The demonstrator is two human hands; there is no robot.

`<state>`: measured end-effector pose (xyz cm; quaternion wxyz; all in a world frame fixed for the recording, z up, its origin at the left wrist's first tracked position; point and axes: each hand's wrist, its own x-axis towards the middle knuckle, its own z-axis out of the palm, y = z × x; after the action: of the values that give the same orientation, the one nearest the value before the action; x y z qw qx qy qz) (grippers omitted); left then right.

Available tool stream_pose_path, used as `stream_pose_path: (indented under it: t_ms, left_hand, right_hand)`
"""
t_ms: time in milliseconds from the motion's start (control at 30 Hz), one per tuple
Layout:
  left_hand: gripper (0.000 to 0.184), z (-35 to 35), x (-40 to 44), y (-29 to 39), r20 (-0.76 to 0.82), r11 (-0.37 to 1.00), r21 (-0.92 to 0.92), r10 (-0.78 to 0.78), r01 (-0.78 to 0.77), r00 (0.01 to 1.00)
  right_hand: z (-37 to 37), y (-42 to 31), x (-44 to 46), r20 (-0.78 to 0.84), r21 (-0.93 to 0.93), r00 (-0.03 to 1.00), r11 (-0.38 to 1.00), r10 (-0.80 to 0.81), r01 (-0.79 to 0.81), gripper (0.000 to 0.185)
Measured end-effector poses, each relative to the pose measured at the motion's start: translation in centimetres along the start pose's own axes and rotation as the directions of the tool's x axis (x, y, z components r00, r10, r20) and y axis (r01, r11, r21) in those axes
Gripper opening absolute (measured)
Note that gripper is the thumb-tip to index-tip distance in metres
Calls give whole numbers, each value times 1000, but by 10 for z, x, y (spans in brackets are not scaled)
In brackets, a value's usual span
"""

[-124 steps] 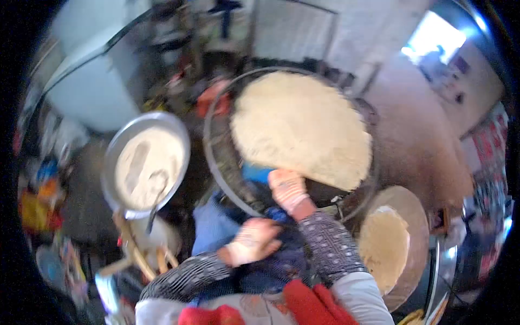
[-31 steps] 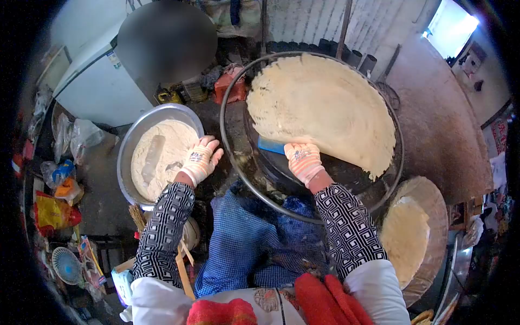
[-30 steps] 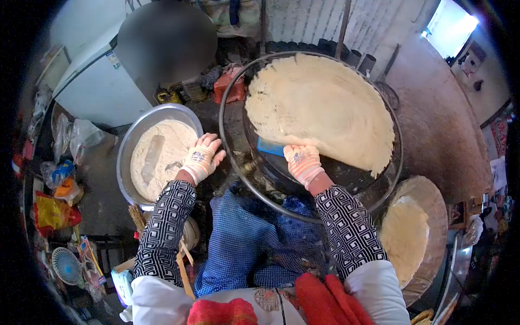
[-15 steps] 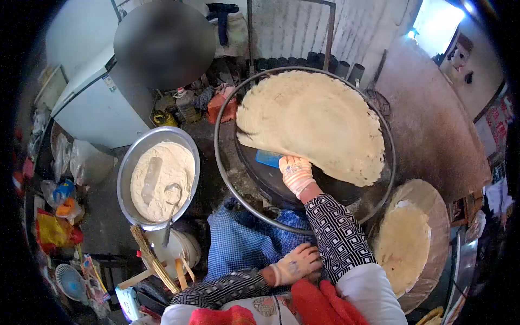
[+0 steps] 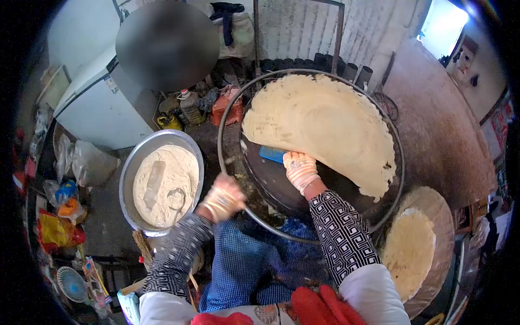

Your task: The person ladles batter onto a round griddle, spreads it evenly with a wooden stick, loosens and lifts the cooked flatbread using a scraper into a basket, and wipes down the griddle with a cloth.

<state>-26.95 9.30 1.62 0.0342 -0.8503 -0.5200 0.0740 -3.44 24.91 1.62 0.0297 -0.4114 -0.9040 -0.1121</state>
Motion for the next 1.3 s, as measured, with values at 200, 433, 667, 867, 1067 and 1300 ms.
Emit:
stream_pose_path:
  t_ms: [200, 433, 667, 867, 1067, 1300]
  left_hand:
    - [12, -29, 34, 237, 127, 917, -390, -37, 84, 991]
    - [44, 65, -29, 293, -97, 769, -637, -12, -53, 995]
    - [44, 103, -34, 302, -133, 749, -661, -184, 51, 974]
    - [44, 94, -35, 295, -30, 698, -702, -232, 144, 972]
    - [43, 89, -30, 295, -139, 683, -727, -244, 69, 960]
    - [44, -4, -35, 193, -409, 758, -652, -315, -33, 857]
  right_hand:
    - [8, 5, 7, 69, -11, 997, 999, 43, -42, 32]
    - [2, 7, 4, 8, -16, 995, 995, 99, -99, 17]
    - [18, 5, 3, -133, 100, 982, 988, 133, -120, 17]
    - [-3, 5, 7, 64, 95, 997, 995, 37, -43, 17]
    - [3, 1, 4, -33, 7, 999, 1000, 28, -28, 19]
    - [-5, 4, 4, 74, 8, 996, 998, 54, -54, 20]
